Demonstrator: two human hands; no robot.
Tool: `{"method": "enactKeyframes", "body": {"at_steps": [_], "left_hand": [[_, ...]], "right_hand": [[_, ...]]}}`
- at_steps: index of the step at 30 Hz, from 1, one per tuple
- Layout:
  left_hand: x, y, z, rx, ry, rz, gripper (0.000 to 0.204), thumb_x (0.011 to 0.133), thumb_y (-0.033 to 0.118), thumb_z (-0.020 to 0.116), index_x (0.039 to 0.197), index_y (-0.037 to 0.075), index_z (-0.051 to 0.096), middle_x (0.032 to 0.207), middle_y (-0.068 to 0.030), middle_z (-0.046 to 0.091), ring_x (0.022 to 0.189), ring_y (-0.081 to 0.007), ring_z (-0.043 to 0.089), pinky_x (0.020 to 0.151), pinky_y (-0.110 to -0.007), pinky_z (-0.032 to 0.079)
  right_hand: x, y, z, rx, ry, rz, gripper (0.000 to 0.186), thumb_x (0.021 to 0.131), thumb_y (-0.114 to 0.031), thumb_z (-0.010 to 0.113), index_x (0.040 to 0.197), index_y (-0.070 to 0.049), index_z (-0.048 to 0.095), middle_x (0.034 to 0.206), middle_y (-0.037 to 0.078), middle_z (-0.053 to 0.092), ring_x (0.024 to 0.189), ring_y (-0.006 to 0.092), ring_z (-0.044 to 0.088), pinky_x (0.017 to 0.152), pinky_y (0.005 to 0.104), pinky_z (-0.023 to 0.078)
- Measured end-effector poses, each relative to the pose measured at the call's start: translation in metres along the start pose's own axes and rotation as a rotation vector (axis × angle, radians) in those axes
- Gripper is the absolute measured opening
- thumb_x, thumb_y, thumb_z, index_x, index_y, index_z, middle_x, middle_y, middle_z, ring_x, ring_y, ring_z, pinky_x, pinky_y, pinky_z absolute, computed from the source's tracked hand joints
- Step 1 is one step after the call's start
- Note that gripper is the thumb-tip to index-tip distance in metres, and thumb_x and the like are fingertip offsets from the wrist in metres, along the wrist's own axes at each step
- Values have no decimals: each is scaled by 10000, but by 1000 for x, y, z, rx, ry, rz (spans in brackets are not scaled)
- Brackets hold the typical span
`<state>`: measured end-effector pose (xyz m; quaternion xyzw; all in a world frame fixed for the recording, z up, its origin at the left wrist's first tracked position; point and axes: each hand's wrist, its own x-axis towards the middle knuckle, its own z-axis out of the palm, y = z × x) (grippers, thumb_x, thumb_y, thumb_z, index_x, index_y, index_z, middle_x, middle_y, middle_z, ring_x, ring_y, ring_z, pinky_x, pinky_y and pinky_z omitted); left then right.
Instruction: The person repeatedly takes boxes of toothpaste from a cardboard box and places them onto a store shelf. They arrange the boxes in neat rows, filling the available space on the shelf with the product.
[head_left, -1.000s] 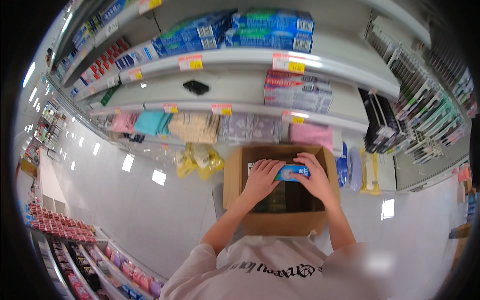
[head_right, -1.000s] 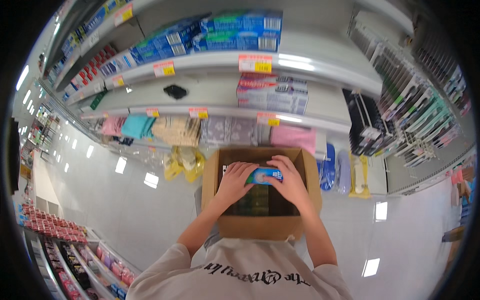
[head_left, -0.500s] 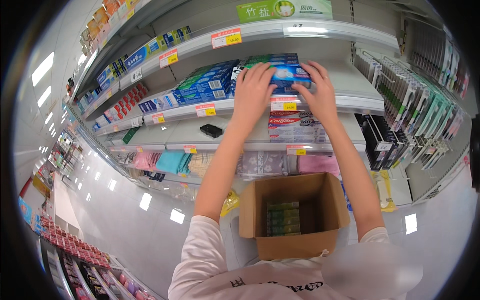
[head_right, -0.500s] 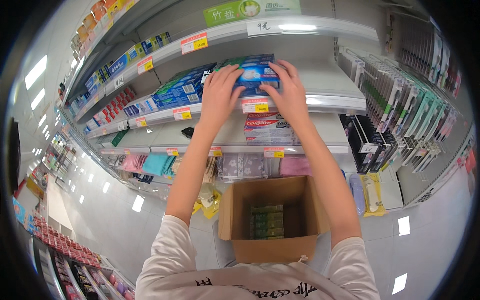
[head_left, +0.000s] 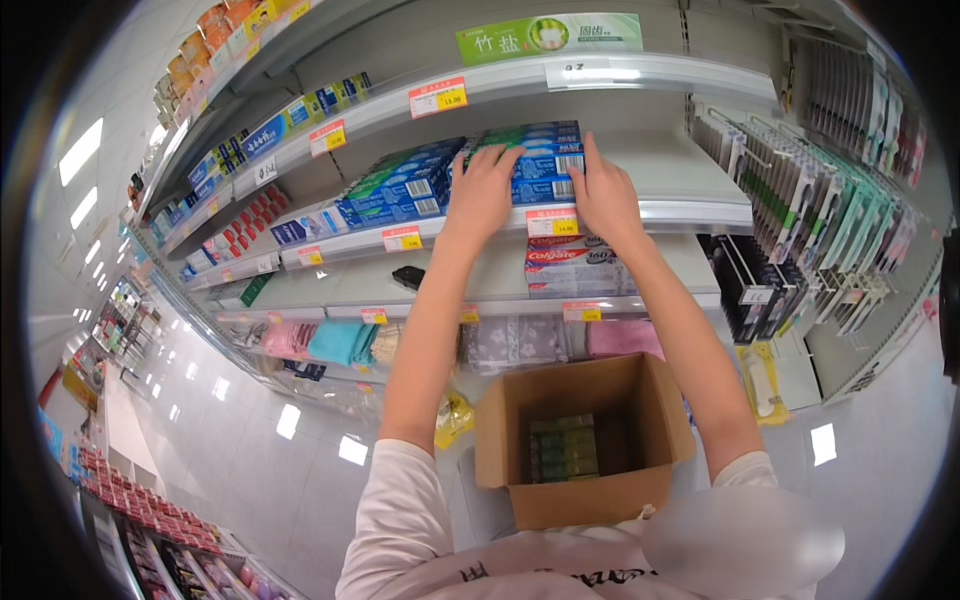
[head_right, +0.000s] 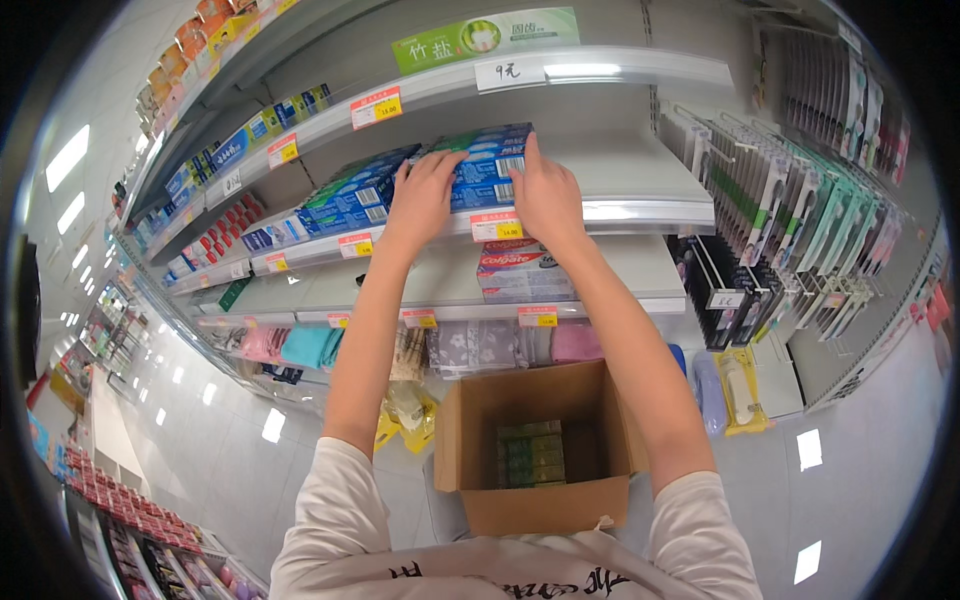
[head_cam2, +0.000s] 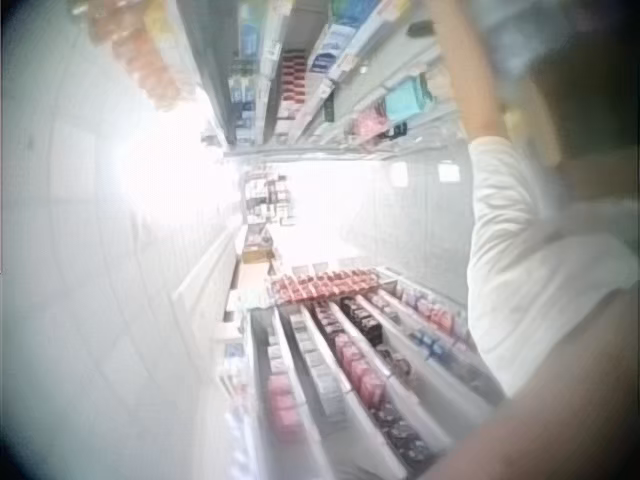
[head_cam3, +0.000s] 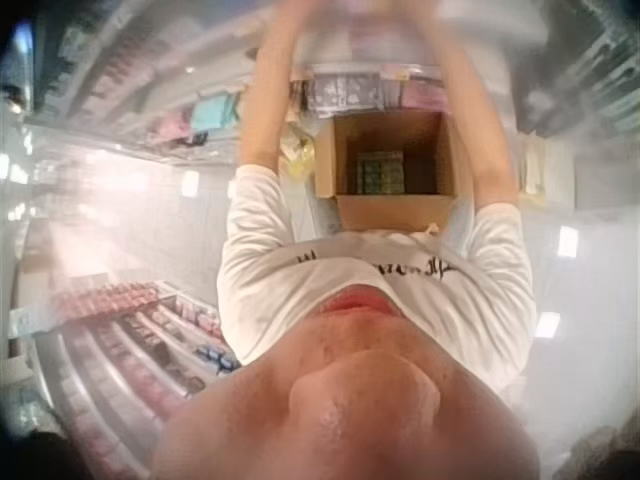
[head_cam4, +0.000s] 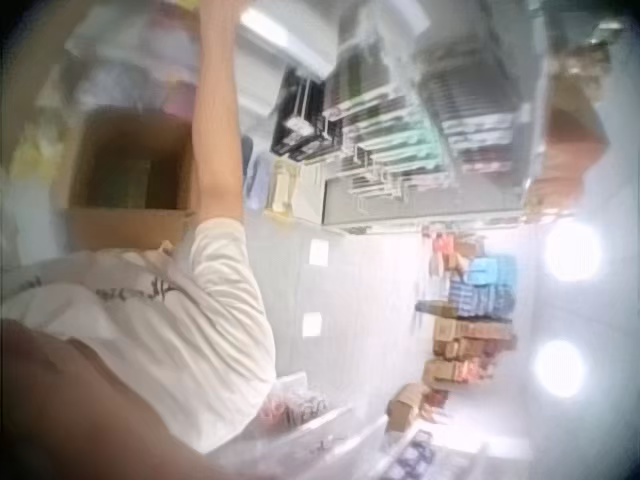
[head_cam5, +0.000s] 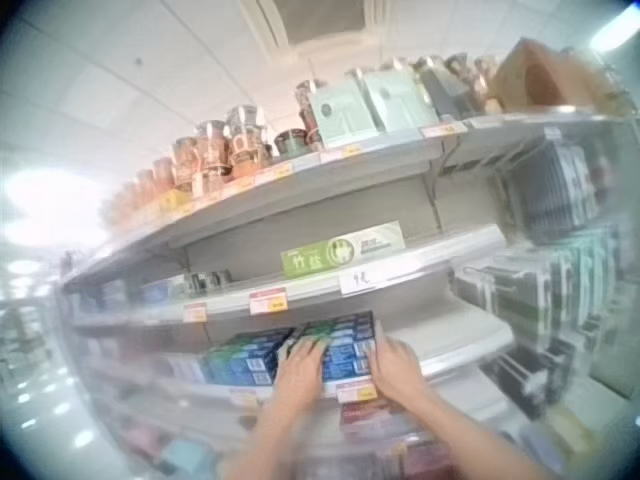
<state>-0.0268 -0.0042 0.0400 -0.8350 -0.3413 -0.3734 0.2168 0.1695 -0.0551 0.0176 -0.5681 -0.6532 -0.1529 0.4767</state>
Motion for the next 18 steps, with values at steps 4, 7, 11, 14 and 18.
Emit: {"method": "enactKeyframes", "body": {"at_steps": [4,7,11,14,18], "left_hand": [[-1,-1,10,81,137,11,461,956,92,543,1411,159,514,1434,-139,518,1357,-339,455,1138,-575,302],[-11,14,8,-67,340,46,483,917,72,566,1397,91,516,1419,-174,525,1345,-360,465,1123,-523,331],[-100,49,3,-357,323,-47,348,870,1,575,1205,67,639,1102,-143,677,1047,-330,633,943,-397,470],[-186,78,-3,-582,-94,-179,286,864,-13,575,1120,81,661,923,-99,692,890,-296,661,852,-373,498],[-279,113,47,-670,-426,-221,178,870,29,587,1017,98,662,849,-93,678,796,-309,649,791,-405,501]], "right_hand": [[0,12,13,-155,243,-200,617,946,-242,615,1433,74,405,1125,242,658,1042,355,638,991,458,451],[-11,20,8,-196,440,-299,511,946,-199,599,1388,25,471,1195,222,642,1077,327,632,984,434,462],[-78,2,-27,367,305,-138,292,929,-78,541,1208,-30,613,1151,166,672,1037,273,651,911,384,510],[-140,16,-29,711,-416,113,225,911,-14,496,1074,-18,651,1049,129,701,961,221,668,842,340,535],[-234,87,41,619,-1291,249,251,930,-21,492,1113,-6,664,989,72,717,935,170,676,831,298,532]]}}
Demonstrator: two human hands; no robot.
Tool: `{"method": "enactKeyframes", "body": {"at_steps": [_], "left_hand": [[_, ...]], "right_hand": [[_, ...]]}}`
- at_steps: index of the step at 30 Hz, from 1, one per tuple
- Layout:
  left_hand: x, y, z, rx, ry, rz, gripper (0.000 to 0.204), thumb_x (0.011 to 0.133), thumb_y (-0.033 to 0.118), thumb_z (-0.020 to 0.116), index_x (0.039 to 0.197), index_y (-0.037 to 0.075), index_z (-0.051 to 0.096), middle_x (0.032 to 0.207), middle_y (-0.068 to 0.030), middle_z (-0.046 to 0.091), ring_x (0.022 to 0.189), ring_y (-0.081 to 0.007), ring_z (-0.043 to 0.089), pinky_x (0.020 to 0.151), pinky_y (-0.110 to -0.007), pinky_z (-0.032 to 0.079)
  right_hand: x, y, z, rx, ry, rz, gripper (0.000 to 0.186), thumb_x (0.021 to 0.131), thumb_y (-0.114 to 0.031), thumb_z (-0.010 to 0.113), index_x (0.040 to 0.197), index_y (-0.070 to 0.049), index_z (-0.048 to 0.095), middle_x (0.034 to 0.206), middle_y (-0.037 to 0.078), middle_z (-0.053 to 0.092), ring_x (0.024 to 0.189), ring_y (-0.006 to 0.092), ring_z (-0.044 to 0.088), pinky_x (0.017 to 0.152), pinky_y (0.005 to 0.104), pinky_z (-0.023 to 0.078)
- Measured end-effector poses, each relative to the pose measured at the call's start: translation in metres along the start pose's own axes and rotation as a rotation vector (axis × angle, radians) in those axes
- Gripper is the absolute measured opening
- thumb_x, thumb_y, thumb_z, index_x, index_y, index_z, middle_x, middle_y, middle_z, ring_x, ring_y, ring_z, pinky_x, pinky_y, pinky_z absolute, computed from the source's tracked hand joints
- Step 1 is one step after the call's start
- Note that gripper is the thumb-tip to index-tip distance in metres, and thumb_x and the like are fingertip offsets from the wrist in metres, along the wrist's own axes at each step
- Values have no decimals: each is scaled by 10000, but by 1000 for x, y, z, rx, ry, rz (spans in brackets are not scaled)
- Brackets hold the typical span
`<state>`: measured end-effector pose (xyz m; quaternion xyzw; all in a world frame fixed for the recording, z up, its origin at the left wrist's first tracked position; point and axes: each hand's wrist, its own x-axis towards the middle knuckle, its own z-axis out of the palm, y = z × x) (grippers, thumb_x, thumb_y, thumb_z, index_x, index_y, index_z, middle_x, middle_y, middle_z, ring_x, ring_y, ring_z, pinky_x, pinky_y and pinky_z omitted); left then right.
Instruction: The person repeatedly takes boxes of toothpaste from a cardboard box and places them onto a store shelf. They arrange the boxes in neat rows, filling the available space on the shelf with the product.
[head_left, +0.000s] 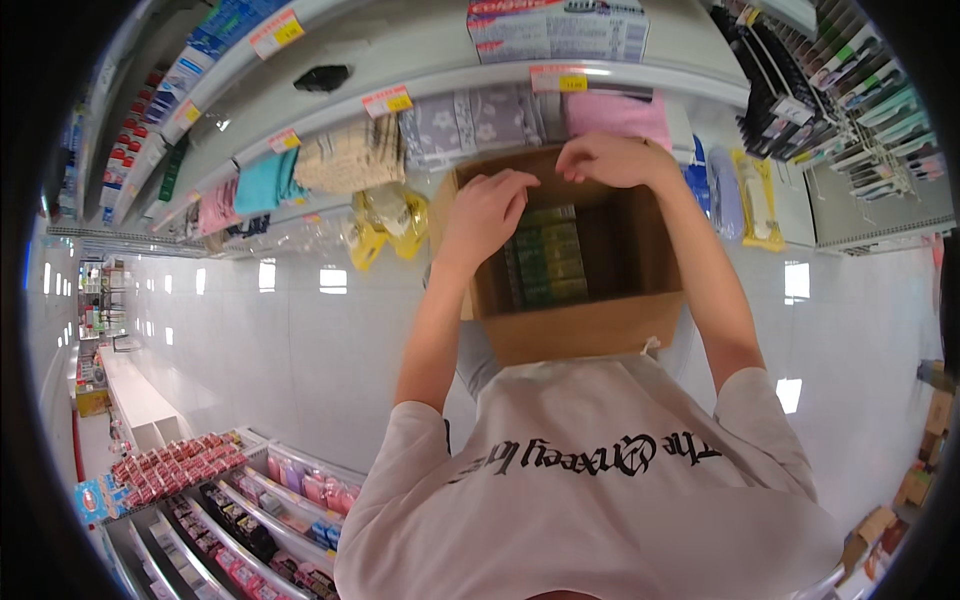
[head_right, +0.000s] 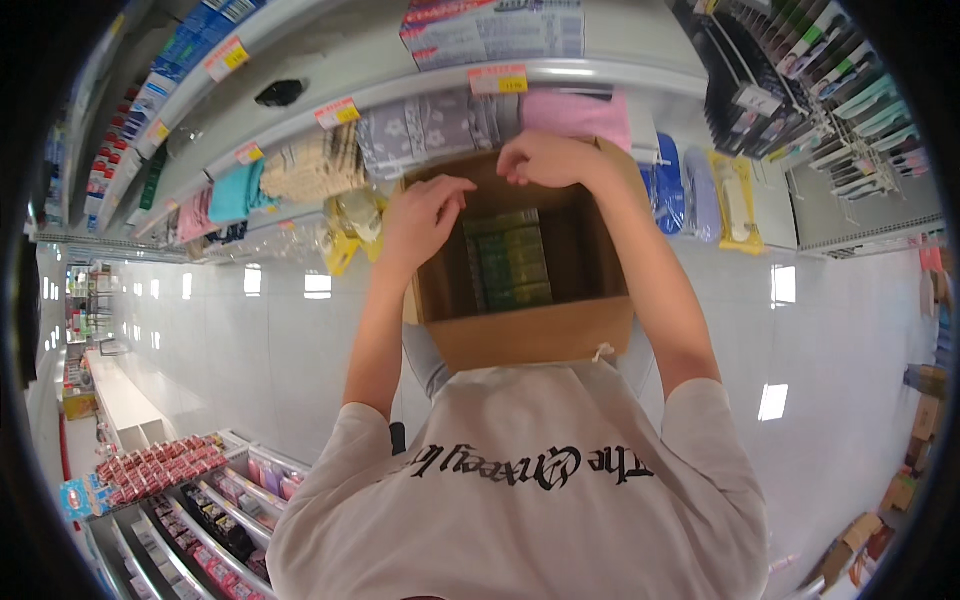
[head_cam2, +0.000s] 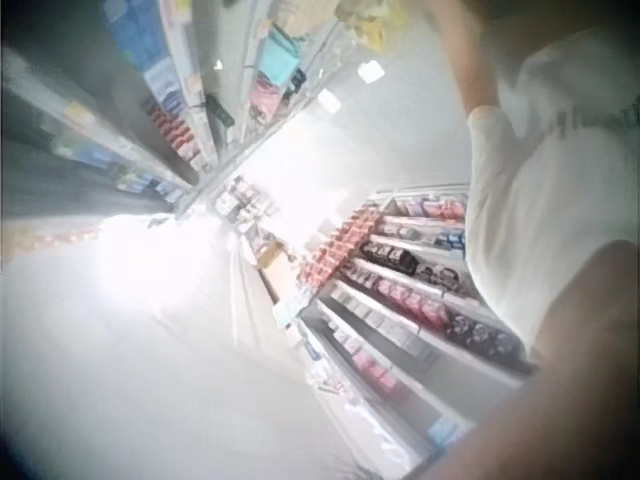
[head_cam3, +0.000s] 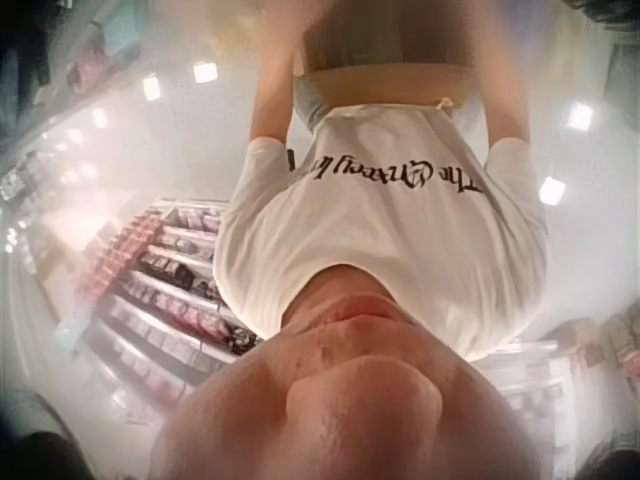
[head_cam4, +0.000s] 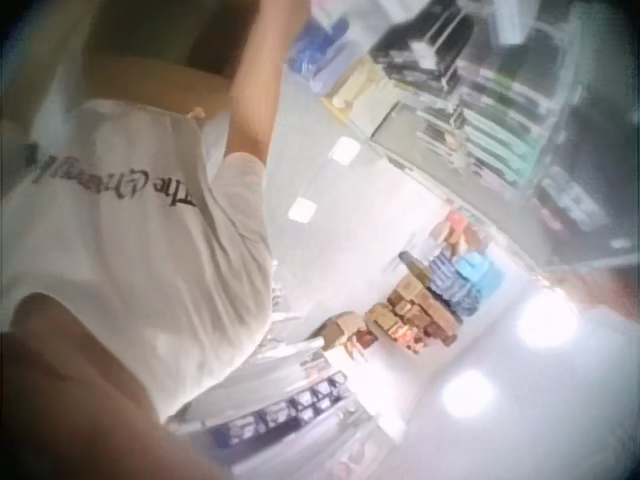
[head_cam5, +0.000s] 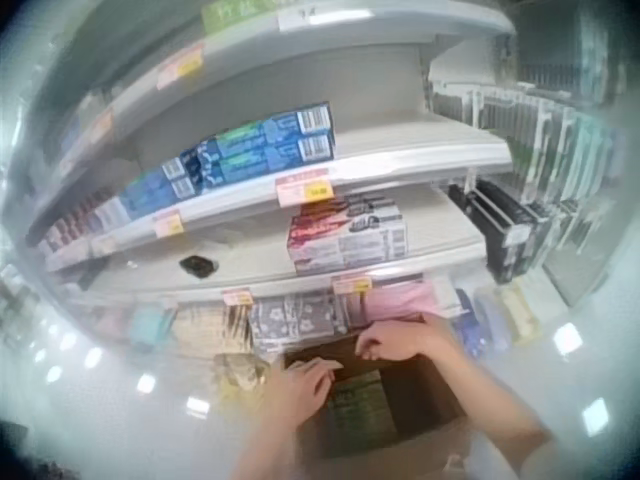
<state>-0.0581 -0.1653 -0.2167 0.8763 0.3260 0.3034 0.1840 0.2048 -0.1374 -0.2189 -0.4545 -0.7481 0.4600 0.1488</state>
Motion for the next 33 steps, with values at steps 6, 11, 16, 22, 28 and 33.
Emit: {"method": "enactKeyframes", "body": {"at_steps": [6,11,16,22,28,33], "left_hand": [[-53,-31,48,84,-92,-98,141,870,54,600,1000,79,649,877,-107,679,821,-320,650,816,-420,505],[-47,-25,41,67,-69,-132,145,863,49,610,999,77,649,884,-103,681,817,-321,647,817,-421,502],[-53,-22,42,30,-49,-204,133,895,84,608,1015,99,662,915,-72,693,797,-337,633,733,-431,504],[-61,-9,42,17,-44,-263,140,886,78,614,1015,102,663,907,-70,687,781,-338,627,733,-431,515],[-63,-9,41,8,-40,-240,134,883,75,616,1009,91,658,895,-83,685,784,-332,634,741,-429,516],[-61,-10,44,13,-41,-264,126,893,86,615,1011,85,659,903,-96,690,803,-343,643,753,-432,517]], "right_hand": [[71,137,96,161,-392,722,277,889,-104,591,1136,-32,694,1063,120,730,967,216,704,757,378,568],[74,287,187,17,-350,911,274,895,-193,624,1130,-84,713,1060,133,724,917,242,684,782,420,551],[52,311,247,247,-205,939,313,888,-247,645,1153,-91,702,1085,128,713,933,241,676,803,427,547],[18,311,289,444,-164,988,368,879,-311,671,1180,-100,688,1114,123,700,952,239,666,828,435,542],[6,309,290,480,-220,999,430,870,-375,696,1208,-109,675,1144,117,686,971,237,655,853,443,537],[13,300,284,379,-347,950,485,863,-428,717,1230,-116,663,1168,112,675,987,235,647,873,449,533]]}}
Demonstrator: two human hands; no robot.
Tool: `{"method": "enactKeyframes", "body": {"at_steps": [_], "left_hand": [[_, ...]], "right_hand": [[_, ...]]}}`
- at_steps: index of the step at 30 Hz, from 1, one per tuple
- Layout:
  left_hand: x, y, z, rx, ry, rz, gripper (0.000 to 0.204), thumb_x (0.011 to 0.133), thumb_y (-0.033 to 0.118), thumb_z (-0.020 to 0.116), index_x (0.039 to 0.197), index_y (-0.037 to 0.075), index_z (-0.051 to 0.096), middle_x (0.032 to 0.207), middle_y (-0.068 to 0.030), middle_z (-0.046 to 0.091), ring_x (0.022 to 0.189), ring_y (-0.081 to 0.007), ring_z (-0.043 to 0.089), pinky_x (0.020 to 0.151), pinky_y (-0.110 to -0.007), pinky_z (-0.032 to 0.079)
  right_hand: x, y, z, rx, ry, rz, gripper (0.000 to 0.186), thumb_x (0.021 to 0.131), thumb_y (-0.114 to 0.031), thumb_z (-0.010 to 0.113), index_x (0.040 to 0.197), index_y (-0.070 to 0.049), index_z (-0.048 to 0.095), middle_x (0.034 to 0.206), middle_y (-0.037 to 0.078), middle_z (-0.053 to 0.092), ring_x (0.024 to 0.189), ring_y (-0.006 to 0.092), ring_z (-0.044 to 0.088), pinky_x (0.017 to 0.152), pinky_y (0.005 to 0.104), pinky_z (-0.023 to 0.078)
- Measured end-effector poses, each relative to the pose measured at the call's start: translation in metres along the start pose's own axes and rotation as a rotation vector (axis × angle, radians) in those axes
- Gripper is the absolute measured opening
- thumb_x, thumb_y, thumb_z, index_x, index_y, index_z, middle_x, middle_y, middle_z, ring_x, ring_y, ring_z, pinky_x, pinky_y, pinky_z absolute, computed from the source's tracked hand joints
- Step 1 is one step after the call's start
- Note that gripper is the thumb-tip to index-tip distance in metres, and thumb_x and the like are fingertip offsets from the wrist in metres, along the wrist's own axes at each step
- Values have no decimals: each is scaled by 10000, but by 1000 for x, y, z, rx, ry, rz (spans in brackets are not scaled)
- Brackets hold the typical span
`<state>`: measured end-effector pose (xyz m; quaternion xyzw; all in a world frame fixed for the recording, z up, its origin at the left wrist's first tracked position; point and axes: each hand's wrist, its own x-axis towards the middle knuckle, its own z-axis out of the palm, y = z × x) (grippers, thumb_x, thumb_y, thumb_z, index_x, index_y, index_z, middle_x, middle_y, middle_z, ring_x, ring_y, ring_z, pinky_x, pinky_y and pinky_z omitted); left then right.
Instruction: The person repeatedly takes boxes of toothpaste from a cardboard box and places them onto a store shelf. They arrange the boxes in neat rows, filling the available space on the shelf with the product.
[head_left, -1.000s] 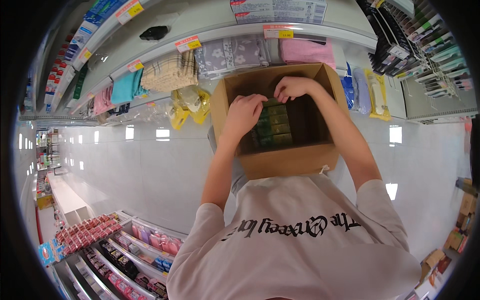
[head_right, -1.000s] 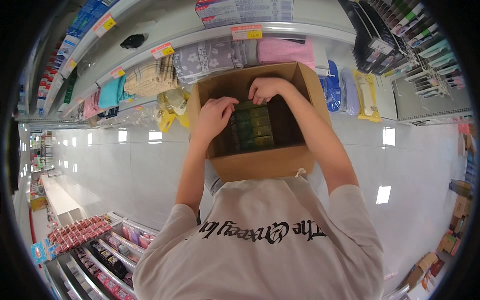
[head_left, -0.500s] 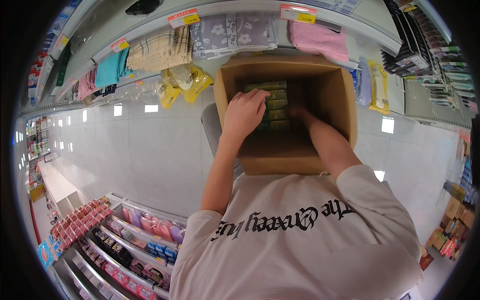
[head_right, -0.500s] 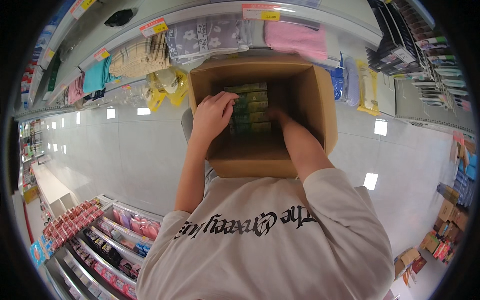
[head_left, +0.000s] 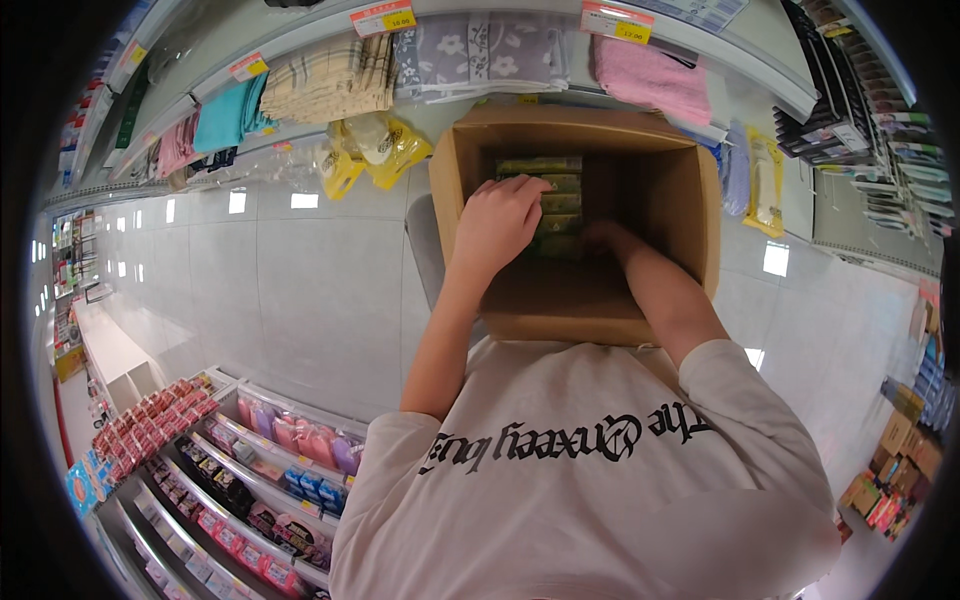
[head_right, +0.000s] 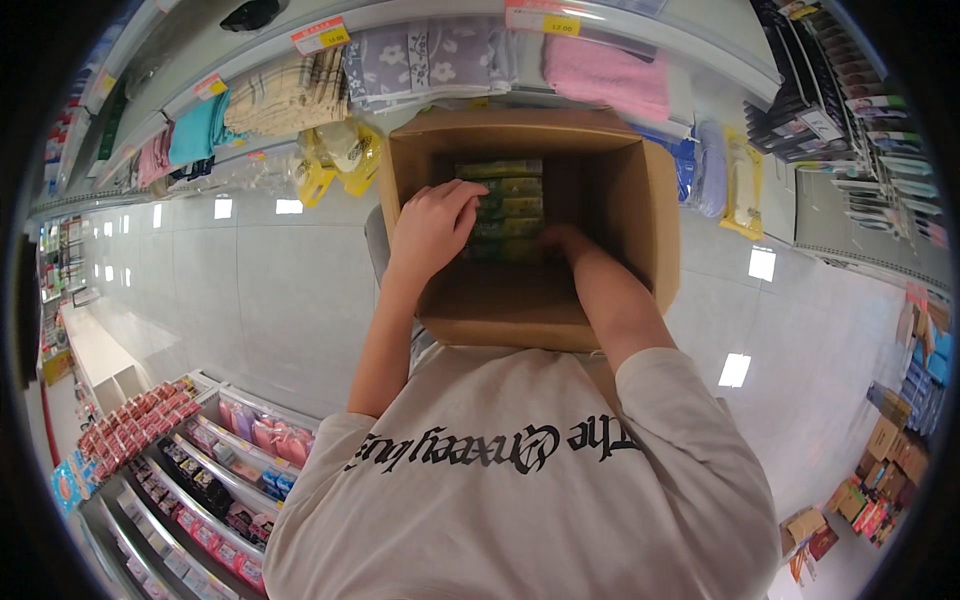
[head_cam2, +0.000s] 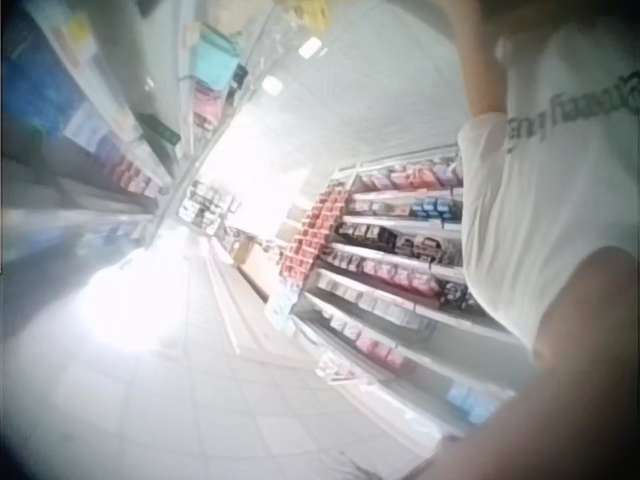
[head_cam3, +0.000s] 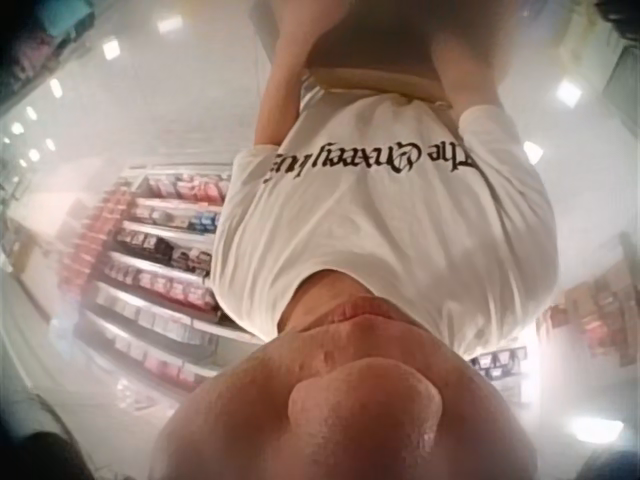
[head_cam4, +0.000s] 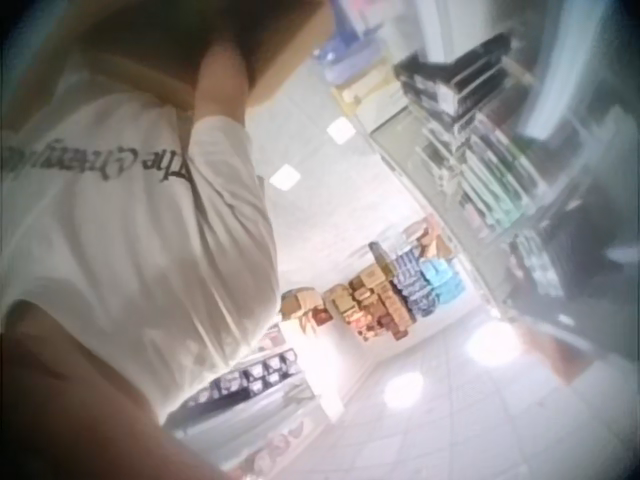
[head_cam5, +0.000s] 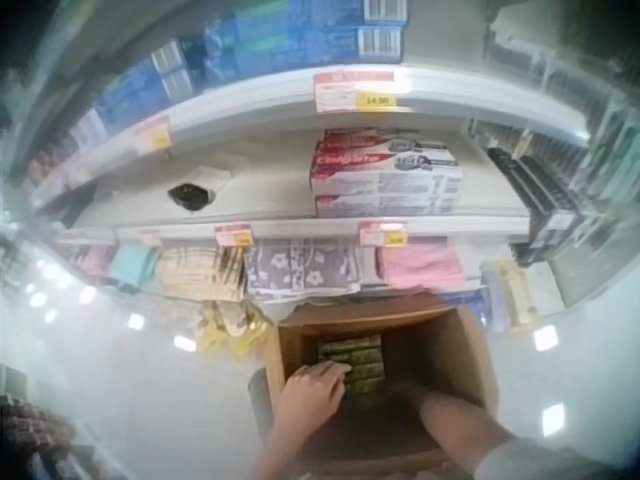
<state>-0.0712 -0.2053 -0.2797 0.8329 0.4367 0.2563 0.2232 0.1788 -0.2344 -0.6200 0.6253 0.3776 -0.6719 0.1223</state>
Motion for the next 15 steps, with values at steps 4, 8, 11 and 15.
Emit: {"method": "enactKeyframes", "body": {"at_steps": [4,8,11,15], "left_hand": [[2,1,0,13,-19,-4,130,893,96,621,1015,79,661,911,-108,695,817,-357,649,771,-442,518],[1,-4,2,21,-68,-5,137,893,99,628,1022,68,662,956,-118,690,868,-353,646,784,-447,518],[12,0,-4,19,-59,82,251,864,158,695,1090,60,651,1053,-124,677,961,-357,632,843,-449,507],[22,7,-16,26,-37,197,616,733,300,835,1248,57,599,1188,-126,643,1064,-372,609,952,-455,466]], "right_hand": [[-25,-61,-22,-305,-56,-14,489,779,-416,790,1128,-87,694,1036,95,704,869,223,665,781,420,555],[-166,-168,-46,-666,105,-116,473,679,-426,842,947,-50,739,840,89,737,685,226,683,662,382,571],[-247,-201,-61,-849,237,-348,412,603,-348,822,844,-20,754,802,148,738,743,285,717,696,415,569],[-358,-179,-75,-615,473,-776,451,680,-318,795,985,10,736,814,186,709,779,323,690,704,408,538]]}}
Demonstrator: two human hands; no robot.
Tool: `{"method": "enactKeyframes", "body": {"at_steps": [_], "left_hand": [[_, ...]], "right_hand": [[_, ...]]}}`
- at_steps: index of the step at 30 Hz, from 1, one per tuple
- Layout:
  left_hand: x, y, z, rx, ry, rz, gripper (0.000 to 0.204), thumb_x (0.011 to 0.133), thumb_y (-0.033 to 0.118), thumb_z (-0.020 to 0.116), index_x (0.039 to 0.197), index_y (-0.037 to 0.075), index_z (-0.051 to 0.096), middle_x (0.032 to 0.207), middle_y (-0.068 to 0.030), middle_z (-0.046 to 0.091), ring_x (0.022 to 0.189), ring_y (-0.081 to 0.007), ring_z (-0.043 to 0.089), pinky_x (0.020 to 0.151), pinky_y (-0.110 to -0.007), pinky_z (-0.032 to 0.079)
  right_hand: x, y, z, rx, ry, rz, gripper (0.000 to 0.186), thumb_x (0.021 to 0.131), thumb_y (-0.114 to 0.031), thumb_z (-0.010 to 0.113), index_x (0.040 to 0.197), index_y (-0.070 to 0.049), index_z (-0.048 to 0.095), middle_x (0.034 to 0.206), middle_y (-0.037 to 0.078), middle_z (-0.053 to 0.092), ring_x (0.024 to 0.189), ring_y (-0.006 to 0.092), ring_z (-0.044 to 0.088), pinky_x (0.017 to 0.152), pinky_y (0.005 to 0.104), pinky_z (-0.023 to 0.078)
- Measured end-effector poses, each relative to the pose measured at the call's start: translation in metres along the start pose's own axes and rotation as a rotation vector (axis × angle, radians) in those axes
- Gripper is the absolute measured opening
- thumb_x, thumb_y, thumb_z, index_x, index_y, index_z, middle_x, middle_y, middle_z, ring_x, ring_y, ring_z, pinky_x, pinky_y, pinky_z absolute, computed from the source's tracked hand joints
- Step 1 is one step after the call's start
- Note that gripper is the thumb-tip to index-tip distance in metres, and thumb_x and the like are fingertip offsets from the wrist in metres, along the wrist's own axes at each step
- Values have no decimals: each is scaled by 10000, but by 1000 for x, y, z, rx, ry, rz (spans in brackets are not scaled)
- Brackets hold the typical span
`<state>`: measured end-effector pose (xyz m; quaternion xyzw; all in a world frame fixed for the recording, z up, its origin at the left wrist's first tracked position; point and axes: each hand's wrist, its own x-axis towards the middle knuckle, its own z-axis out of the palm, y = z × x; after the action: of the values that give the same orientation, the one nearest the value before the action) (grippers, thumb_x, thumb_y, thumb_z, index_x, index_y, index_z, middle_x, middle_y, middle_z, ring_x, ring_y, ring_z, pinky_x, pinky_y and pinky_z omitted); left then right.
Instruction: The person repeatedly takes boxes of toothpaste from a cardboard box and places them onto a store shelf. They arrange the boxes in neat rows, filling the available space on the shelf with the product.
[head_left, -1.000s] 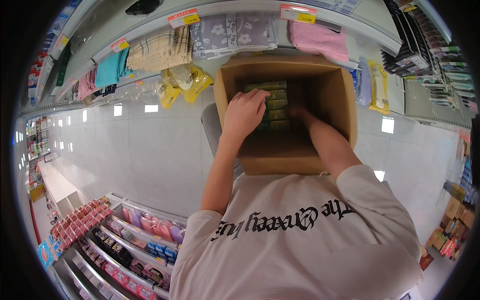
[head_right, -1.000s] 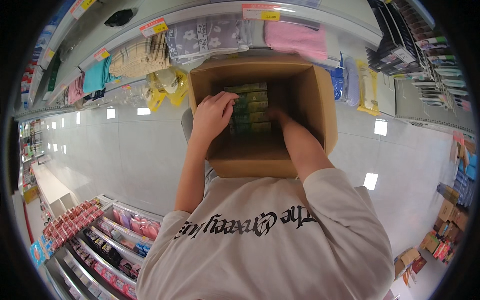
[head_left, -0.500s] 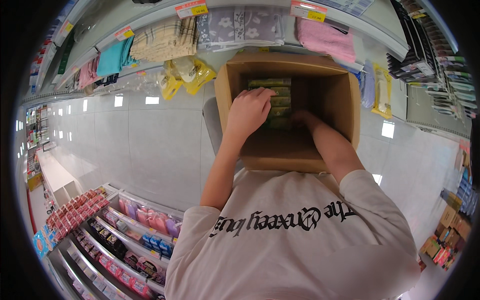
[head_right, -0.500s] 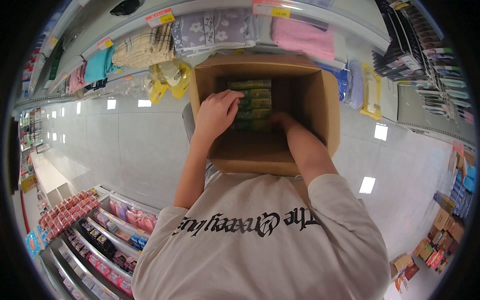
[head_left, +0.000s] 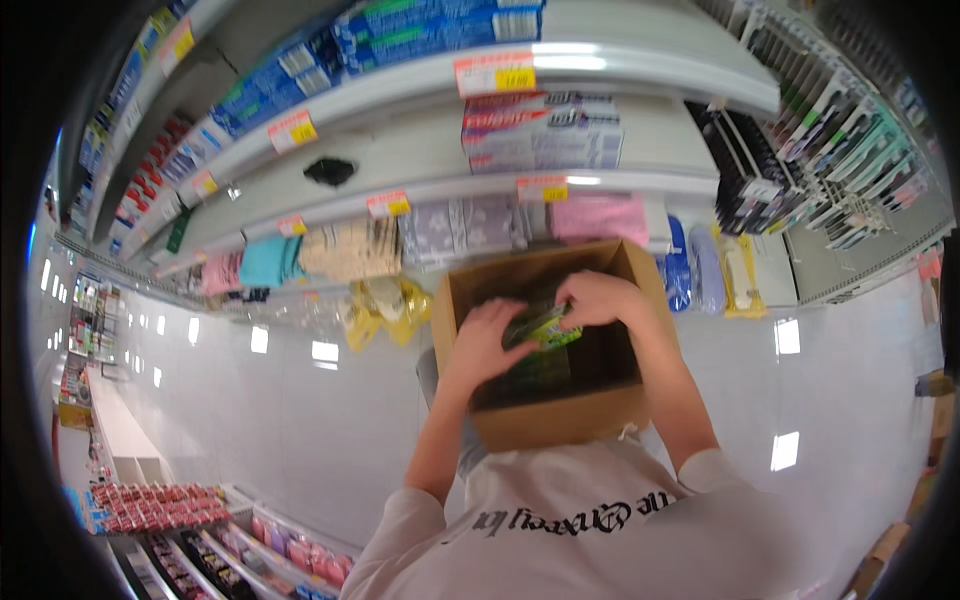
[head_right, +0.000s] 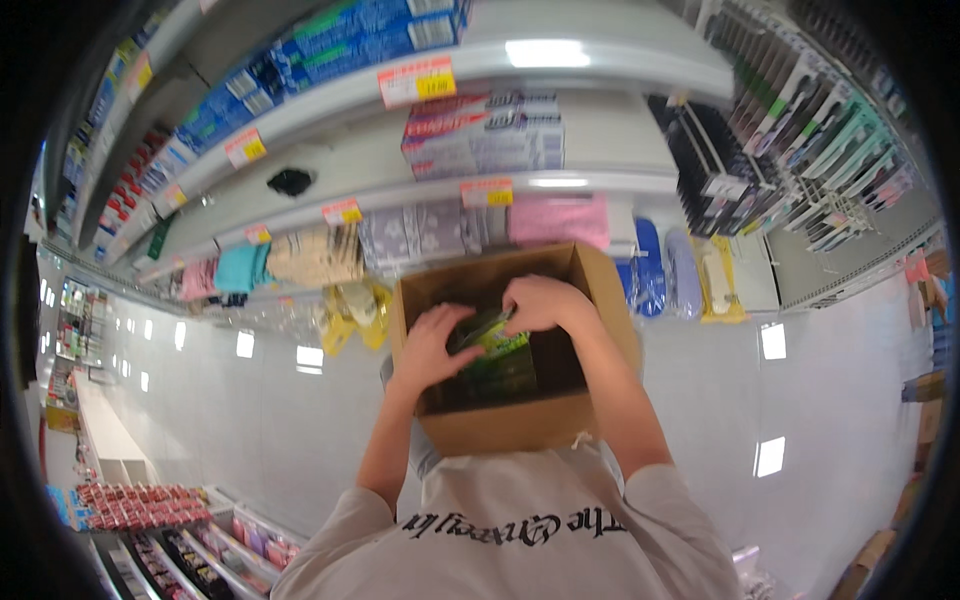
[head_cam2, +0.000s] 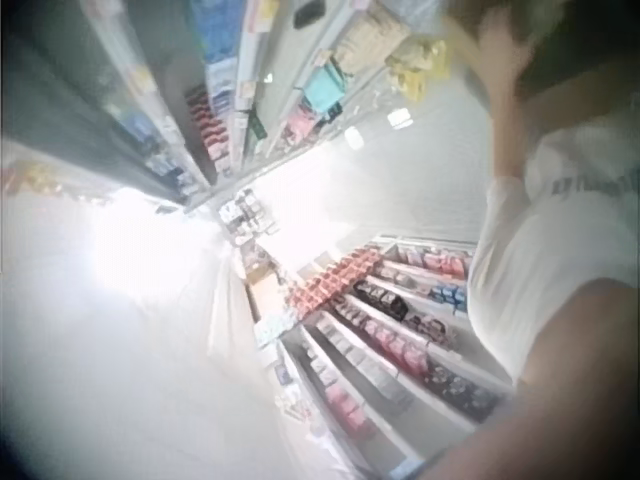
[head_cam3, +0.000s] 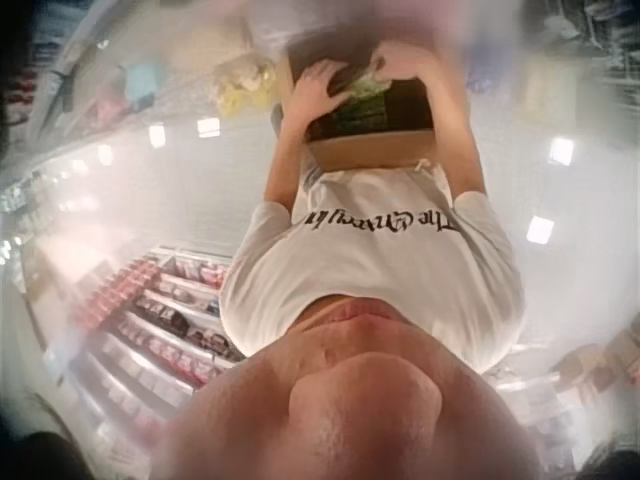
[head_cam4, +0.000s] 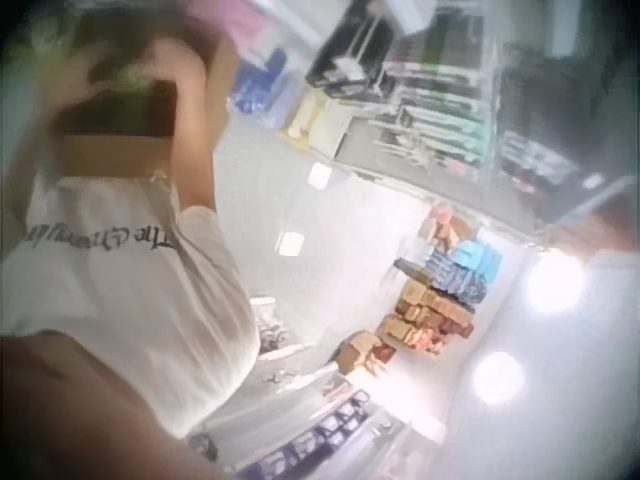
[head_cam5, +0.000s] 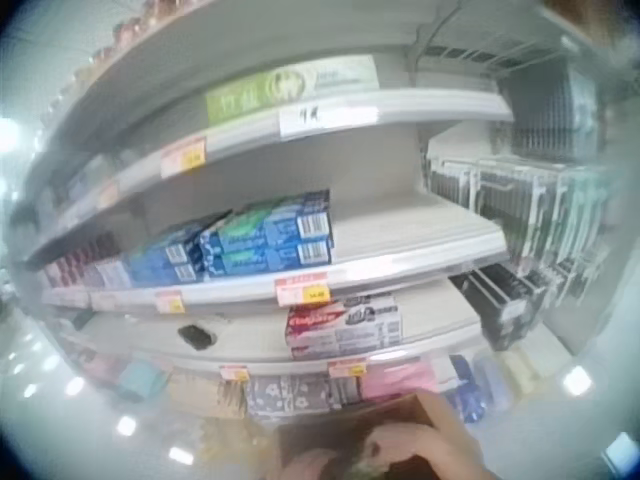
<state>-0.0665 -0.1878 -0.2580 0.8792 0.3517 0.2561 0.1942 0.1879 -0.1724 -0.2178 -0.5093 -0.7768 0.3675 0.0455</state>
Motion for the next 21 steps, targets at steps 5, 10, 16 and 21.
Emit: {"method": "enactKeyframes", "body": {"at_steps": [5,10,16,21], "left_hand": [[17,33,-2,4,-12,94,707,701,261,851,1327,91,569,1210,-112,636,1098,-322,613,940,-440,474],[88,77,-35,243,322,313,746,647,178,856,1335,122,572,1263,-85,599,1141,-301,584,1005,-471,433],[203,146,-119,351,621,571,682,702,138,802,1339,121,558,1214,-83,600,1142,-271,566,1096,-496,359],[308,177,-150,439,587,685,515,795,182,759,1269,97,574,1160,-100,632,1104,-289,602,1025,-468,410]], "right_hand": [[-80,15,-17,572,385,-65,327,860,-177,752,1130,-13,667,816,55,634,737,127,589,694,275,492],[-112,-12,-48,594,1093,-198,285,882,-32,709,1158,-21,642,970,36,641,790,104,593,739,260,500],[-118,-50,-149,369,1663,-389,237,928,-77,668,1150,2,648,995,72,660,826,131,646,766,262,511],[-119,-39,-238,18,1911,-320,306,960,-220,643,1154,15,663,1055,155,696,851,251,700,785,353,532]]}}
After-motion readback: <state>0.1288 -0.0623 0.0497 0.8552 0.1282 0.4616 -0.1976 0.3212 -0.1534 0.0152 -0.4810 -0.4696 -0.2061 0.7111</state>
